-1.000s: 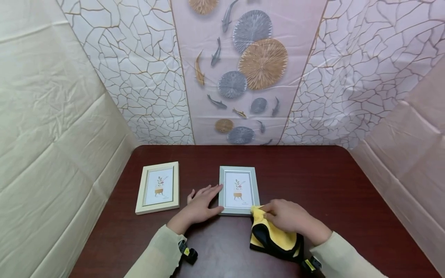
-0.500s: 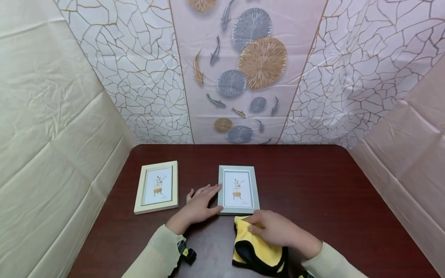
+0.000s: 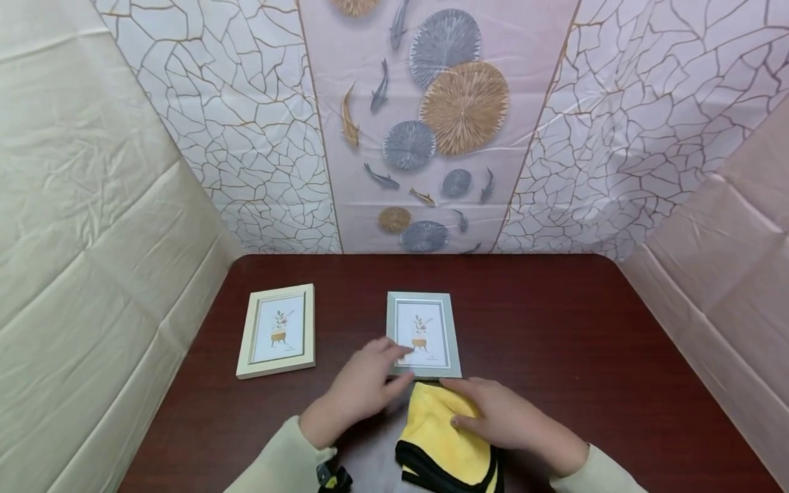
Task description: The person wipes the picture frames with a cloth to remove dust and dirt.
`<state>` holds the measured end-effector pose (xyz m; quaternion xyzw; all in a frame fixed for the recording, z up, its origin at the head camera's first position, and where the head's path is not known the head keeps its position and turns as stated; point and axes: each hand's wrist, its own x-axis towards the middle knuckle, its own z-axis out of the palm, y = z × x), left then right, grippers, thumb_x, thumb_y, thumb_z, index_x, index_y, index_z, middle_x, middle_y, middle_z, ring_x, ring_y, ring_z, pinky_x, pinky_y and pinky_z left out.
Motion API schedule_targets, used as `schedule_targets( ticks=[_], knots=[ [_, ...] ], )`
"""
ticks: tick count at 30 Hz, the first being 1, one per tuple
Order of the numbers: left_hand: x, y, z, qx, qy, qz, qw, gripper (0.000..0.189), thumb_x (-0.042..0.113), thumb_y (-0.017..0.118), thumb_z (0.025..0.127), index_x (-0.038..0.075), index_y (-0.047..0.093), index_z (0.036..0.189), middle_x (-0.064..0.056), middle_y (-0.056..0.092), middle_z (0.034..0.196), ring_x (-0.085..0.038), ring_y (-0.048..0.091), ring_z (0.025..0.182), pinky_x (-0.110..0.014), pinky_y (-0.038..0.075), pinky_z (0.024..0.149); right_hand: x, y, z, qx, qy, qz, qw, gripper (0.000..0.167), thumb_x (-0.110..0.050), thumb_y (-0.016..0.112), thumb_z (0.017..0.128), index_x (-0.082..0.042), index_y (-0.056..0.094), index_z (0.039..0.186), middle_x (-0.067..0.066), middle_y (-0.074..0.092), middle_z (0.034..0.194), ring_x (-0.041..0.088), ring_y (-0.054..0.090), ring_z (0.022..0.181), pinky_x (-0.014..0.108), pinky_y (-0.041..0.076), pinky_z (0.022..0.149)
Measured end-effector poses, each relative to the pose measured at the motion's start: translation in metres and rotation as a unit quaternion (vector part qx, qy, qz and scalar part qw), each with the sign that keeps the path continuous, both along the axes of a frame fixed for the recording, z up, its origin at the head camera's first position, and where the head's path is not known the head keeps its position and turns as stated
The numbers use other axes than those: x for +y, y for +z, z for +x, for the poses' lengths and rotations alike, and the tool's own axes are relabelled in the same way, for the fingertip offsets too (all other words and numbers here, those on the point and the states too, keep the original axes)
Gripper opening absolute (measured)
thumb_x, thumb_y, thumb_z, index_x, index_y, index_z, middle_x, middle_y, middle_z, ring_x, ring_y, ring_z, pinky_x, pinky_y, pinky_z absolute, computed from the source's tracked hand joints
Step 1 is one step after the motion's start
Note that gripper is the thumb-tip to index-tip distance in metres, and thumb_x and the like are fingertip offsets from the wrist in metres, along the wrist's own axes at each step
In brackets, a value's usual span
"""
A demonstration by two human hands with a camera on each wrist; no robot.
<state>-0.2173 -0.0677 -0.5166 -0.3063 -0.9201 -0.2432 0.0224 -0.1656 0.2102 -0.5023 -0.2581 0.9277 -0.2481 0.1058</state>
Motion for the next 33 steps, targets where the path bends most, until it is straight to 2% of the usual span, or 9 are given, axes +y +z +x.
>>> schedule_targets(
  ticks=[3, 6, 10, 13, 15, 20, 24, 29, 33],
  knots=[
    [0.018, 0.008, 0.022, -0.019, -0.048, -0.002, 0.9987, 0.036, 0.035, 0.072, 0.107, 0.015, 0.075, 0.137, 0.015, 0.066, 0.094, -0.003, 0.061, 0.084, -0.026, 0.054, 0.076, 0.005, -0.001, 0.005, 0.026, -0.025, 0.019, 0.9992, 0.048, -0.034, 0.086, 0.096, -0.012, 0.074, 0.137, 0.004, 0.076, 0.121, 0.023, 0.072, 0.106, 0.047, 0.059, 0.085],
    [0.032, 0.008, 0.038, -0.048, -0.067, -0.013, 0.9965, 0.036, 0.036, 0.07, 0.109, 0.015, 0.073, 0.138, 0.02, 0.06, 0.084, 0.002, 0.055, 0.073, -0.021, 0.047, 0.067, 0.008, -0.002, 0.008, 0.033, -0.047, 0.027, 0.998, 0.038, -0.035, 0.087, 0.095, -0.014, 0.077, 0.125, -0.006, 0.074, 0.106, 0.011, 0.066, 0.089, 0.039, 0.056, 0.075],
    [0.037, 0.001, 0.048, -0.067, -0.048, -0.031, 0.9961, 0.042, 0.034, 0.061, 0.114, 0.012, 0.066, 0.15, 0.006, 0.078, 0.11, -0.01, 0.072, 0.094, -0.032, 0.059, 0.082, 0.003, -0.004, 0.016, 0.023, -0.046, 0.0, 0.9987, 0.03, -0.033, 0.086, 0.096, -0.013, 0.076, 0.116, -0.013, 0.066, 0.091, 0.002, 0.055, 0.076, 0.031, 0.05, 0.066],
    [0.036, -0.006, 0.051, -0.074, -0.031, -0.028, 0.9964, 0.045, 0.032, 0.052, 0.117, 0.012, 0.061, 0.156, -0.006, 0.075, 0.136, -0.023, 0.074, 0.116, -0.044, 0.06, 0.096, -0.01, -0.007, 0.025, 0.025, -0.024, -0.029, 0.999, 0.026, -0.033, 0.086, 0.096, -0.016, 0.071, 0.109, -0.015, 0.06, 0.088, 0.001, 0.052, 0.073, 0.028, 0.048, 0.064],
    [0.036, -0.01, 0.051, -0.086, -0.02, -0.02, 0.9959, 0.046, 0.033, 0.048, 0.118, 0.014, 0.058, 0.159, -0.006, 0.074, 0.139, -0.026, 0.074, 0.119, -0.046, 0.059, 0.097, -0.02, -0.007, 0.031, 0.023, -0.011, -0.038, 0.999, 0.027, -0.034, 0.085, 0.097, -0.017, 0.068, 0.11, -0.015, 0.059, 0.092, 0.0, 0.052, 0.074, 0.027, 0.048, 0.064],
    [0.038, -0.015, 0.047, -0.122, 0.03, 0.024, 0.9918, 0.049, 0.043, 0.055, 0.116, 0.01, 0.06, 0.152, -0.004, 0.079, 0.103, -0.02, 0.074, 0.089, -0.04, 0.059, 0.075, -0.036, -0.002, 0.04, 0.0, 0.016, -0.025, 0.9996, 0.049, -0.041, 0.084, 0.098, -0.011, 0.066, 0.133, -0.007, 0.063, 0.114, 0.002, 0.054, 0.078, 0.03, 0.051, 0.067],
    [0.037, -0.02, 0.045, -0.151, 0.061, 0.082, 0.9831, 0.046, 0.045, 0.069, 0.109, 0.005, 0.062, 0.132, 0.01, 0.063, 0.07, -0.007, 0.059, 0.064, -0.03, 0.049, 0.059, -0.041, -0.001, 0.043, -0.008, 0.026, -0.01, 0.9996, 0.063, -0.044, 0.083, 0.098, -0.007, 0.063, 0.145, -0.002, 0.063, 0.122, 0.003, 0.055, 0.078, 0.032, 0.052, 0.068],
    [0.029, -0.02, 0.043, -0.194, 0.069, 0.102, 0.9731, 0.033, 0.038, 0.079, 0.102, 0.008, 0.067, 0.109, 0.015, 0.063, 0.07, -0.003, 0.057, 0.062, -0.026, 0.048, 0.06, -0.042, -0.004, 0.049, 0.006, 0.036, -0.023, 0.9991, 0.053, -0.042, 0.085, 0.095, -0.011, 0.069, 0.135, -0.007, 0.06, 0.118, 0.003, 0.055, 0.084, 0.031, 0.051, 0.071],
    [0.019, -0.017, 0.04, -0.192, 0.05, 0.081, 0.9767, 0.023, 0.028, 0.081, 0.099, 0.007, 0.074, 0.106, 0.012, 0.062, 0.072, -0.004, 0.056, 0.062, -0.026, 0.049, 0.062, -0.04, -0.006, 0.052, -0.01, 0.066, -0.051, 0.9965, 0.06, -0.043, 0.083, 0.097, -0.012, 0.067, 0.146, -0.011, 0.056, 0.12, 0.0, 0.054, 0.091, 0.027, 0.051, 0.078]
  ],
)
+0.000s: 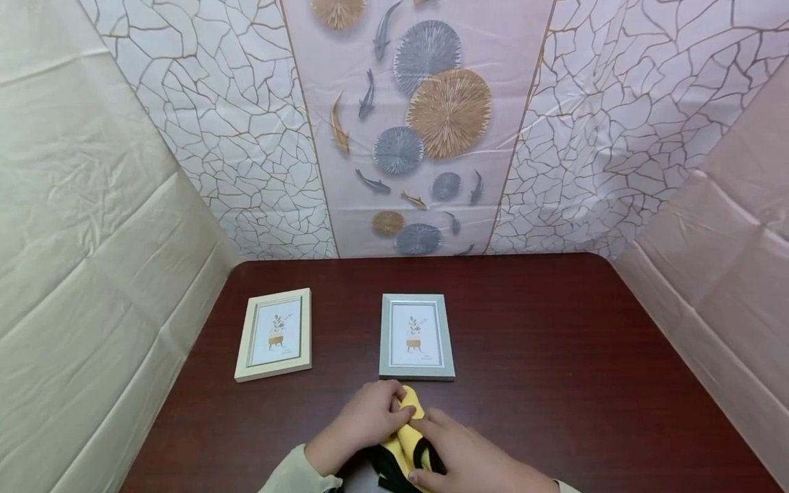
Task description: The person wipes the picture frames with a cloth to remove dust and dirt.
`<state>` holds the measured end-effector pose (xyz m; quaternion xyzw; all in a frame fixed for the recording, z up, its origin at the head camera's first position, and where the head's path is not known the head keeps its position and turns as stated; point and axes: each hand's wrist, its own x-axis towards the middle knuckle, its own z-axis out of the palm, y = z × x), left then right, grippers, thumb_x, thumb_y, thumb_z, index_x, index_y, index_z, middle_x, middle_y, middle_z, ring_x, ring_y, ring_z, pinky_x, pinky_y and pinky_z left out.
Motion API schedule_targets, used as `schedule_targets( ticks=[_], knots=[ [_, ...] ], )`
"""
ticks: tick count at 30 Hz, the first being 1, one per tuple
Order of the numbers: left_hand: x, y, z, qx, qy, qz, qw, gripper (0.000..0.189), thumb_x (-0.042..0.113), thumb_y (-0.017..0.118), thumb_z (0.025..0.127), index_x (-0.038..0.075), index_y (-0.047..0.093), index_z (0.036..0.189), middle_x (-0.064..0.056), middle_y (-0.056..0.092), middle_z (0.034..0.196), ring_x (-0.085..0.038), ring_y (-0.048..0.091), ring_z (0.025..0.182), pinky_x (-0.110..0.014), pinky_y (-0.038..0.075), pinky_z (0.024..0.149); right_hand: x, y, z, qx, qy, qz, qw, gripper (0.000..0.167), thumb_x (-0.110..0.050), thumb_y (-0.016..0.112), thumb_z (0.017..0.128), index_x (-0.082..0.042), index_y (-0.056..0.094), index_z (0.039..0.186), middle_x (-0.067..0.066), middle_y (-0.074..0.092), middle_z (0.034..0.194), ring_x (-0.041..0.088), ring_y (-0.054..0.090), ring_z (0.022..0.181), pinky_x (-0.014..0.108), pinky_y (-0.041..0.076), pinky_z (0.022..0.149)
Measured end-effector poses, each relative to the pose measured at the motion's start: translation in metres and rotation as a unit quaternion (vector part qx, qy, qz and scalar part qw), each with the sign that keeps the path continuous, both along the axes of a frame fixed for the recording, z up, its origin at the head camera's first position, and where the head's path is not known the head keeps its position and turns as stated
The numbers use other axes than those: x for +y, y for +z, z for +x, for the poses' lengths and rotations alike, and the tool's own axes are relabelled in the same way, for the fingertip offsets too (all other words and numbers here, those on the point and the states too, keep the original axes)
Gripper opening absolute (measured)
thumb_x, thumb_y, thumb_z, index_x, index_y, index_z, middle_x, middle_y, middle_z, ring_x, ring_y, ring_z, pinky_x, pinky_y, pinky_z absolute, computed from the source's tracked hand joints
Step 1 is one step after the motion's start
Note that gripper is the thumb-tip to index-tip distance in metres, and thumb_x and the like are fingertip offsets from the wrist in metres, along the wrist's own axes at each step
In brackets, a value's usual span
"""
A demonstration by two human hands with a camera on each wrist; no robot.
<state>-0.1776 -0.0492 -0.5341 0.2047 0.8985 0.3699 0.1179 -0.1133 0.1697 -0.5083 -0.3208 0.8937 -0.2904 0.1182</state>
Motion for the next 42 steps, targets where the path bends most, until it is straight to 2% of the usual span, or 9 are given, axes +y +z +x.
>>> schedule_targets(
  ticks=[4, 9, 14, 18, 23, 27, 34, 38, 42],
  knots=[
    [-0.018, -0.001, 0.0, 0.016, -0.008, 0.003, 0.9998, 0.019, 0.022, 0.079, 0.101, 0.006, 0.076, 0.112, 0.012, 0.059, 0.074, -0.003, 0.053, 0.061, -0.025, 0.048, 0.062, 0.001, -0.001, -0.001, -0.03, 0.039, -0.044, 0.9978, 0.057, -0.043, 0.077, 0.103, -0.015, 0.065, 0.151, -0.013, 0.052, 0.116, -0.001, 0.053, 0.092, 0.021, 0.049, 0.079],
    [-0.048, 0.002, 0.003, 0.064, 0.017, -0.007, 0.9978, 0.023, 0.017, 0.075, 0.104, 0.007, 0.075, 0.125, 0.01, 0.061, 0.081, -0.004, 0.054, 0.065, -0.027, 0.048, 0.061, 0.006, -0.001, -0.003, -0.044, 0.06, -0.086, 0.9935, 0.05, -0.04, 0.072, 0.108, -0.016, 0.063, 0.152, -0.01, 0.054, 0.125, 0.0, 0.057, 0.102, 0.022, 0.052, 0.085],
    [-0.064, 0.016, -0.004, 0.125, 0.058, -0.028, 0.9901, 0.027, 0.013, 0.074, 0.105, 0.011, 0.076, 0.132, -0.004, 0.078, 0.115, -0.02, 0.073, 0.099, -0.044, 0.059, 0.085, 0.015, -0.002, -0.005, -0.031, 0.044, -0.098, 0.9937, 0.048, -0.033, 0.074, 0.108, -0.015, 0.063, 0.151, -0.005, 0.057, 0.124, 0.003, 0.061, 0.104, 0.025, 0.055, 0.085],
    [-0.059, 0.021, -0.014, 0.159, 0.063, -0.041, 0.9845, 0.027, 0.012, 0.074, 0.105, 0.01, 0.077, 0.132, -0.011, 0.076, 0.132, -0.03, 0.072, 0.124, -0.053, 0.057, 0.102, 0.02, -0.002, -0.008, -0.02, 0.026, -0.105, 0.994, 0.047, -0.029, 0.074, 0.108, -0.011, 0.064, 0.151, -0.003, 0.06, 0.128, 0.005, 0.064, 0.104, 0.026, 0.056, 0.083],
    [-0.047, 0.014, -0.019, 0.192, 0.06, -0.088, 0.9756, 0.025, 0.013, 0.076, 0.104, 0.009, 0.079, 0.128, -0.006, 0.074, 0.11, -0.023, 0.07, 0.093, -0.039, 0.058, 0.08, 0.021, 0.0, -0.011, -0.032, 0.01, -0.102, 0.9943, 0.047, -0.03, 0.073, 0.108, -0.012, 0.064, 0.151, -0.003, 0.061, 0.13, 0.005, 0.064, 0.105, 0.025, 0.055, 0.082],
    [-0.04, 0.008, -0.018, 0.188, 0.083, -0.101, 0.9735, 0.026, 0.016, 0.078, 0.104, 0.01, 0.079, 0.129, -0.001, 0.06, 0.101, -0.016, 0.052, 0.083, -0.031, 0.046, 0.066, 0.022, 0.0, -0.011, -0.025, 0.005, -0.096, 0.995, 0.045, -0.029, 0.074, 0.108, -0.012, 0.065, 0.15, -0.003, 0.062, 0.131, 0.006, 0.065, 0.105, 0.026, 0.056, 0.082],
    [-0.03, 0.006, -0.014, 0.162, 0.095, -0.116, 0.9753, 0.035, 0.026, 0.074, 0.106, 0.011, 0.075, 0.138, -0.014, 0.065, 0.125, -0.031, 0.064, 0.108, -0.047, 0.058, 0.081, 0.026, 0.003, -0.022, 0.022, -0.043, -0.064, 0.9968, 0.046, -0.029, 0.077, 0.106, -0.011, 0.068, 0.147, -0.003, 0.063, 0.128, 0.009, 0.068, 0.104, 0.03, 0.056, 0.081],
    [-0.026, 0.006, -0.009, 0.139, 0.091, -0.122, 0.9785, 0.046, 0.031, 0.075, 0.104, 0.009, 0.07, 0.144, -0.018, 0.066, 0.127, -0.037, 0.066, 0.114, -0.055, 0.058, 0.087, 0.027, 0.006, -0.043, 0.06, -0.109, -0.021, 0.992, 0.048, -0.026, 0.08, 0.102, -0.009, 0.069, 0.145, 0.0, 0.065, 0.124, 0.012, 0.069, 0.099, 0.032, 0.057, 0.079],
    [-0.027, 0.005, -0.008, 0.136, 0.095, -0.128, 0.9778, 0.048, 0.028, 0.076, 0.103, 0.007, 0.068, 0.145, -0.019, 0.066, 0.124, -0.036, 0.067, 0.111, -0.055, 0.058, 0.087, 0.027, 0.004, -0.076, 0.089, -0.176, 0.022, 0.9801, 0.05, -0.024, 0.082, 0.101, -0.007, 0.069, 0.146, 0.005, 0.064, 0.124, 0.009, 0.061, 0.084, 0.032, 0.053, 0.07]
  ],
)
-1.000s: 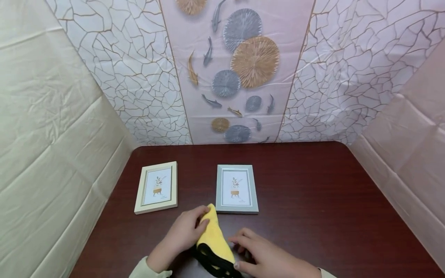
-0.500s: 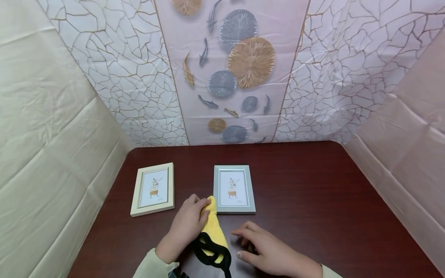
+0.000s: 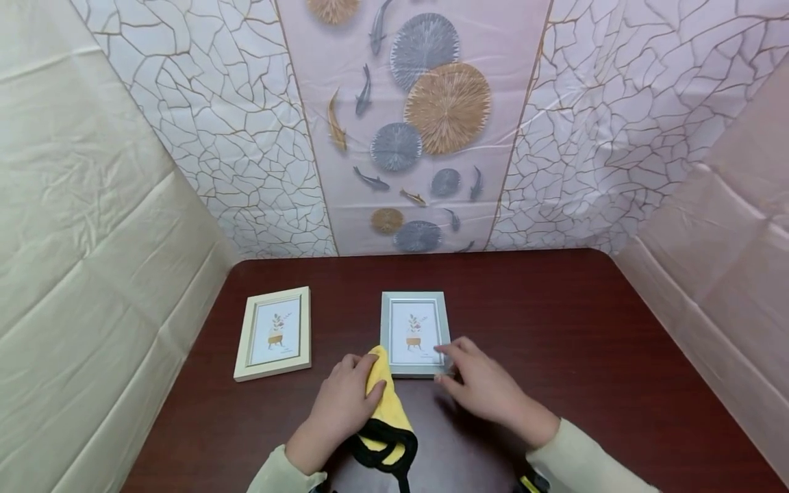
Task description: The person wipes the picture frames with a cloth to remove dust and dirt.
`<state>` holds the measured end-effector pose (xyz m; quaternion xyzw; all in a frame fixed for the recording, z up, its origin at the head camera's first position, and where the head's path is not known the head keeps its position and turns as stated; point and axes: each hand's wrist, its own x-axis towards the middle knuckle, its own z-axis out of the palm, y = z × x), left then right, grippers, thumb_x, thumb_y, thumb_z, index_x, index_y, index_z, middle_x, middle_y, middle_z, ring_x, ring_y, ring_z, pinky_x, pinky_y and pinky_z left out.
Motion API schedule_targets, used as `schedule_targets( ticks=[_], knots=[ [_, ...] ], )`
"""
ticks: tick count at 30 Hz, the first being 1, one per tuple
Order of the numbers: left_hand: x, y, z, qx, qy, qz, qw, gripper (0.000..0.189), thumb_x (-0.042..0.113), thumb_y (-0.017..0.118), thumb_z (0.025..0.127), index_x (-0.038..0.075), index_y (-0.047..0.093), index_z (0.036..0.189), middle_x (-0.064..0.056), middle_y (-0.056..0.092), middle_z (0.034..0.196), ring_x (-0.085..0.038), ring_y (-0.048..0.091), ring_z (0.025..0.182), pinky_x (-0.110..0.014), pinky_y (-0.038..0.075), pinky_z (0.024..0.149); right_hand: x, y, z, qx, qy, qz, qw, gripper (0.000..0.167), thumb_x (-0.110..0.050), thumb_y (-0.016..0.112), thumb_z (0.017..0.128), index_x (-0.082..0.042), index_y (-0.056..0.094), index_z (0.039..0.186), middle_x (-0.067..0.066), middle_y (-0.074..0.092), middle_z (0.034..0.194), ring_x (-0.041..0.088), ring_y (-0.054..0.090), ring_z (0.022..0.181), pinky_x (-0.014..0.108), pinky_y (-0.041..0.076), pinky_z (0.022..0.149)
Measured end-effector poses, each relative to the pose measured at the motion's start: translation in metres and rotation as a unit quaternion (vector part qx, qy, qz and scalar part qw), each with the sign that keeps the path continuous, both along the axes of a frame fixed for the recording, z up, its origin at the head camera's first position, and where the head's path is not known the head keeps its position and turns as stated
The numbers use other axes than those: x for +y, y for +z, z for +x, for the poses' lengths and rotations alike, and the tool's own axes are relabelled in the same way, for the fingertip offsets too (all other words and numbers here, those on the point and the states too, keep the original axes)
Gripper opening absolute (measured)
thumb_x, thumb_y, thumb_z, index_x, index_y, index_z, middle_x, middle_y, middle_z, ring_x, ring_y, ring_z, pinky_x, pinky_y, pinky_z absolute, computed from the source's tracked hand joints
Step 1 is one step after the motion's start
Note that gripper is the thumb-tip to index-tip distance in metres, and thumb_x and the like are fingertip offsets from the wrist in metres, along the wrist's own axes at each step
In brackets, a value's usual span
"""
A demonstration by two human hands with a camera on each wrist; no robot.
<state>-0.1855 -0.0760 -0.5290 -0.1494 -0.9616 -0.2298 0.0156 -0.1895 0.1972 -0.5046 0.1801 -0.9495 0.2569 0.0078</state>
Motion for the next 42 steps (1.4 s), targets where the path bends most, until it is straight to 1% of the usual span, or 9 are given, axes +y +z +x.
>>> schedule_targets(
  ticks=[3, 6, 9, 13, 17, 23, 26, 31, 42],
  knots=[
    [-0.002, -0.001, 0.0, 0.014, -0.002, -0.001, 0.9999, 0.043, 0.021, 0.076, 0.104, 0.006, 0.07, 0.143, -0.016, 0.065, 0.119, -0.031, 0.066, 0.101, -0.049, 0.058, 0.082, 0.004, -0.003, -0.026, 0.009, -0.021, 0.022, 0.9995, 0.053, -0.023, 0.079, 0.103, -0.004, 0.064, 0.151, 0.011, 0.062, 0.13, 0.012, 0.059, 0.082, 0.035, 0.052, 0.07],
    [-0.003, 0.0, 0.0, 0.031, -0.01, 0.004, 0.9995, 0.037, 0.015, 0.073, 0.105, 0.004, 0.072, 0.14, -0.012, 0.062, 0.113, -0.024, 0.062, 0.092, -0.041, 0.055, 0.076, 0.009, -0.008, -0.046, 0.019, -0.02, 0.047, 0.9985, 0.056, -0.02, 0.074, 0.106, 0.0, 0.058, 0.155, 0.018, 0.06, 0.139, 0.023, 0.068, 0.1, 0.042, 0.059, 0.081],
    [-0.003, 0.002, -0.001, 0.042, -0.017, 0.012, 0.9989, 0.034, 0.011, 0.072, 0.105, 0.002, 0.074, 0.138, -0.009, 0.06, 0.11, -0.021, 0.059, 0.091, -0.037, 0.053, 0.075, 0.012, -0.012, -0.06, 0.021, -0.02, 0.073, 0.9969, 0.058, -0.018, 0.07, 0.108, 0.002, 0.053, 0.16, 0.023, 0.057, 0.148, 0.035, 0.066, 0.122, 0.05, 0.059, 0.094],
    [-0.003, 0.005, -0.006, 0.047, -0.024, 0.024, 0.9983, 0.033, 0.01, 0.073, 0.104, 0.002, 0.076, 0.135, -0.007, 0.057, 0.107, -0.02, 0.055, 0.092, -0.035, 0.051, 0.075, 0.013, -0.018, -0.07, 0.025, -0.017, 0.098, 0.9948, 0.06, -0.019, 0.066, 0.111, 0.002, 0.047, 0.163, 0.025, 0.052, 0.155, 0.04, 0.061, 0.132, 0.053, 0.056, 0.101],
    [-0.003, 0.007, -0.011, 0.021, -0.024, 0.03, 0.999, 0.036, 0.015, 0.073, 0.104, 0.005, 0.075, 0.139, -0.008, 0.056, 0.111, -0.021, 0.052, 0.095, -0.035, 0.048, 0.076, 0.014, -0.025, -0.074, 0.033, -0.002, 0.129, 0.9911, 0.059, -0.023, 0.065, 0.111, 0.003, 0.049, 0.161, 0.025, 0.049, 0.16, 0.043, 0.056, 0.14, 0.054, 0.055, 0.105],
    [-0.004, 0.004, -0.012, -0.013, -0.032, 0.021, 0.9992, 0.042, 0.023, 0.073, 0.105, 0.01, 0.072, 0.145, -0.015, 0.067, 0.125, -0.027, 0.065, 0.103, -0.045, 0.054, 0.084, 0.019, -0.03, -0.076, 0.032, 0.002, 0.154, 0.9876, 0.06, -0.029, 0.066, 0.112, 0.0, 0.05, 0.162, 0.023, 0.047, 0.165, 0.044, 0.05, 0.146, 0.057, 0.055, 0.102],
    [-0.004, 0.003, -0.014, -0.013, -0.038, 0.01, 0.9992, 0.042, 0.024, 0.073, 0.105, 0.011, 0.072, 0.145, -0.013, 0.072, 0.12, -0.022, 0.066, 0.091, -0.043, 0.054, 0.078, 0.022, -0.032, -0.078, 0.028, 0.008, 0.161, 0.9864, 0.062, -0.032, 0.064, 0.112, -0.002, 0.048, 0.165, 0.022, 0.046, 0.167, 0.044, 0.049, 0.146, 0.059, 0.056, 0.1],
    [-0.001, 0.003, -0.018, -0.023, -0.036, -0.004, 0.9991, 0.042, 0.022, 0.071, 0.106, 0.01, 0.072, 0.146, -0.009, 0.07, 0.11, -0.015, 0.054, 0.074, -0.036, 0.048, 0.067, 0.027, -0.031, -0.078, 0.026, 0.017, 0.17, 0.9849, 0.064, -0.035, 0.062, 0.113, -0.004, 0.046, 0.167, 0.02, 0.046, 0.168, 0.043, 0.05, 0.144, 0.059, 0.056, 0.097],
    [0.004, 0.008, -0.027, -0.033, -0.036, 0.002, 0.9988, 0.037, 0.012, 0.062, 0.108, 0.005, 0.075, 0.142, -0.004, 0.061, 0.093, -0.016, 0.047, 0.069, -0.031, 0.043, 0.062, 0.024, -0.027, -0.077, 0.011, 0.022, 0.195, 0.9805, 0.065, -0.037, 0.061, 0.114, -0.005, 0.045, 0.168, 0.019, 0.045, 0.169, 0.041, 0.05, 0.145, 0.059, 0.056, 0.097]
  ],
)
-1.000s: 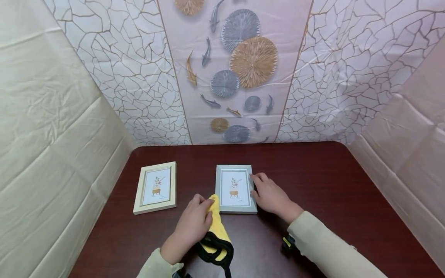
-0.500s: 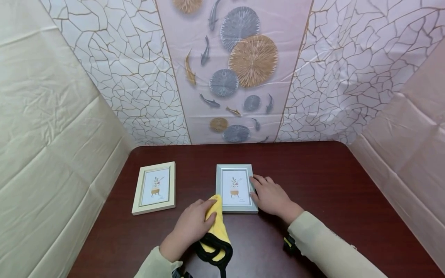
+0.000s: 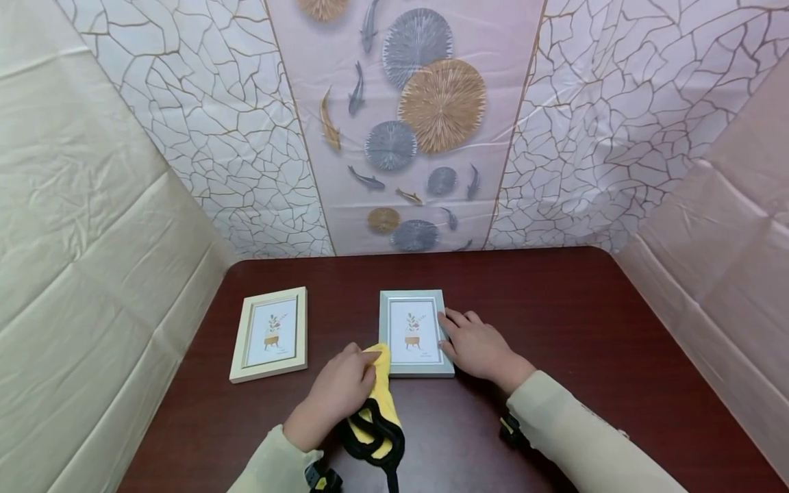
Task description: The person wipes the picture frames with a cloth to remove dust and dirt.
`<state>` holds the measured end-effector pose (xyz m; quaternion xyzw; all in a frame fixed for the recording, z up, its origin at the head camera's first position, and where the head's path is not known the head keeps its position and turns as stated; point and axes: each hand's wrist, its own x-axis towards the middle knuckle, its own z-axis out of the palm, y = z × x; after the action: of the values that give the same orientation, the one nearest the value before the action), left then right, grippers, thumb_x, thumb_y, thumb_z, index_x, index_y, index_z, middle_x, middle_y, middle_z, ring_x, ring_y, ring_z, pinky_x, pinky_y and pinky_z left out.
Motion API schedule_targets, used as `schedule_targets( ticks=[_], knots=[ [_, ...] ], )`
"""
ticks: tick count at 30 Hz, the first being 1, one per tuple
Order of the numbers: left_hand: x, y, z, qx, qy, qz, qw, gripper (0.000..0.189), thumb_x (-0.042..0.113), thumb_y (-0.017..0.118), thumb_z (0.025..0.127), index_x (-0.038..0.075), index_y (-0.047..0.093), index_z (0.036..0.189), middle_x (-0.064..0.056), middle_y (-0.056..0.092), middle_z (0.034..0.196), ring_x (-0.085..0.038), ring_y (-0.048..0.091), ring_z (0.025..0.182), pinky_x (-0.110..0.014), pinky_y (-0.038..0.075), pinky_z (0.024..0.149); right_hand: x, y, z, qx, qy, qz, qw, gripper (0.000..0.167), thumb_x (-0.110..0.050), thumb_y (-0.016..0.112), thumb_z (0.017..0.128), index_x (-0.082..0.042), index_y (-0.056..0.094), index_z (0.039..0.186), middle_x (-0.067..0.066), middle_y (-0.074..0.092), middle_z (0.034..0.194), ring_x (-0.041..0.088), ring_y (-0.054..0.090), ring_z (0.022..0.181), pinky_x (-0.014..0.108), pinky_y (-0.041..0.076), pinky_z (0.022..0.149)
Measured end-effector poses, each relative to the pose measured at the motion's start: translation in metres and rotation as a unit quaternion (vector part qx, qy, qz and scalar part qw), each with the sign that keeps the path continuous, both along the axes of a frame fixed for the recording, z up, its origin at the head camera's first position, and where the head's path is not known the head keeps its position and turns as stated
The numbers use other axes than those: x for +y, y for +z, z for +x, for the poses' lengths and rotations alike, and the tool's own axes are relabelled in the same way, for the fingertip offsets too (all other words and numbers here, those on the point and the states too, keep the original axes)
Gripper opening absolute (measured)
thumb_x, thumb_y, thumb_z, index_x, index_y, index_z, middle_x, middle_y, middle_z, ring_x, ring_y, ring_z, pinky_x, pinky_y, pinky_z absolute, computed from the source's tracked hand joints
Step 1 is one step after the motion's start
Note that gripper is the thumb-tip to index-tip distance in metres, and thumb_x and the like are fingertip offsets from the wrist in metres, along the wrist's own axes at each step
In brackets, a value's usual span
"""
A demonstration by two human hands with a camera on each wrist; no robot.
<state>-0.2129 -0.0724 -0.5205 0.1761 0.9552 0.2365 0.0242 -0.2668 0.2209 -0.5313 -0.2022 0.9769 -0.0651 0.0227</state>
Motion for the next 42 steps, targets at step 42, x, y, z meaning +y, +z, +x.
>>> schedule_targets(
  ticks=[42],
  knots=[
    [0.008, 0.007, -0.072, -0.048, 0.023, 0.006, 0.9986, 0.037, 0.015, 0.055, 0.111, 0.004, 0.076, 0.14, -0.015, 0.071, 0.132, -0.021, 0.062, 0.094, -0.038, 0.053, 0.082, -0.003, 0.005, -0.004, -0.018, 0.002, 0.039, 0.9991, 0.066, -0.041, 0.061, 0.114, -0.008, 0.045, 0.169, 0.017, 0.043, 0.171, 0.037, 0.05, 0.144, 0.055, 0.057, 0.098]
  ],
)
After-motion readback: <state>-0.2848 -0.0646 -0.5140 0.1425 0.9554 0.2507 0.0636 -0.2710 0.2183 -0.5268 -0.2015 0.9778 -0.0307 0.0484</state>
